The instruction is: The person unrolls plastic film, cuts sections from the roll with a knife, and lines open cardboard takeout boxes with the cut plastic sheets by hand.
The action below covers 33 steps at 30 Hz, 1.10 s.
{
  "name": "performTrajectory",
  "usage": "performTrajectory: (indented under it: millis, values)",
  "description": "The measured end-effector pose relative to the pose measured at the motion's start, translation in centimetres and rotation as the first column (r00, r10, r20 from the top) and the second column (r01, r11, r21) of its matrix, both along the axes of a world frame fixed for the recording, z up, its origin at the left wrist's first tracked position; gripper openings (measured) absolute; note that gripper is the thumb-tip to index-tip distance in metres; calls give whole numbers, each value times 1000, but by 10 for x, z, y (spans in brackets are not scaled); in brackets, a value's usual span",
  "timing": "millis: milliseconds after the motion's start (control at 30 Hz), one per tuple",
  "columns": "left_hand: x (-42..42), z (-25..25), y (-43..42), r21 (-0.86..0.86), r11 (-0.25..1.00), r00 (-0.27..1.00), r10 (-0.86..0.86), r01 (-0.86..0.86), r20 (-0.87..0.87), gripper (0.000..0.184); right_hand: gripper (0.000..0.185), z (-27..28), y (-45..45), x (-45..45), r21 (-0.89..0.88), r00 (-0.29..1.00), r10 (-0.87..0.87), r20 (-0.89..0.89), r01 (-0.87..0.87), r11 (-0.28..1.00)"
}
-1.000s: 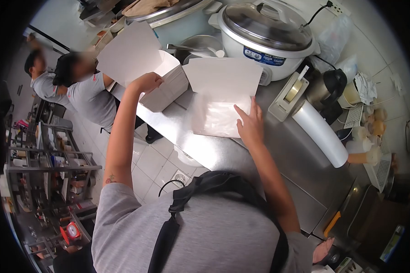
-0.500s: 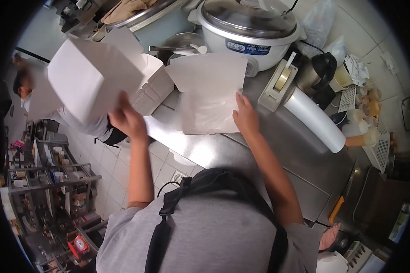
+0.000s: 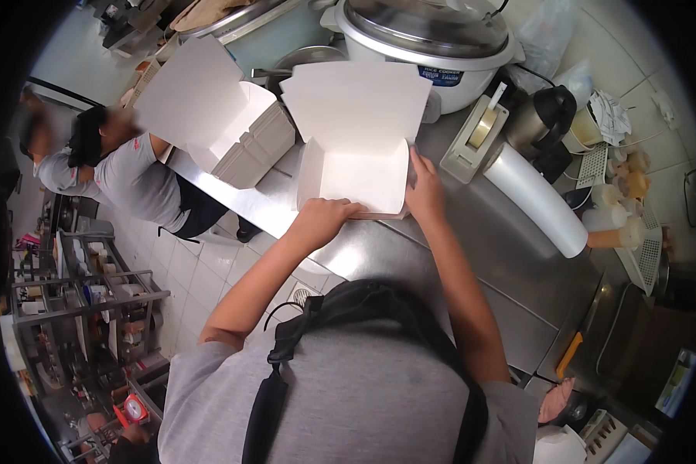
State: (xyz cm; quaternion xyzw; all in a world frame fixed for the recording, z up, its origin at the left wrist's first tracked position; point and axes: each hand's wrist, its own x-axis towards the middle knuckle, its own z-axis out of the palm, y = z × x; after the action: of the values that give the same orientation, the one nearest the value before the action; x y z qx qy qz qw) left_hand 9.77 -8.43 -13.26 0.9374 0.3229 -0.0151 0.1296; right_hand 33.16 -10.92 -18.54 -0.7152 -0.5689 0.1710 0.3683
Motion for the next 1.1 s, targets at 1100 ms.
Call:
performTrajectory:
  millis: [1100]
  values:
    - [-103,93,-42,-945,236,906,-407,225,114,20,33,11,-6,111,-310,13,-324,-946,259,915]
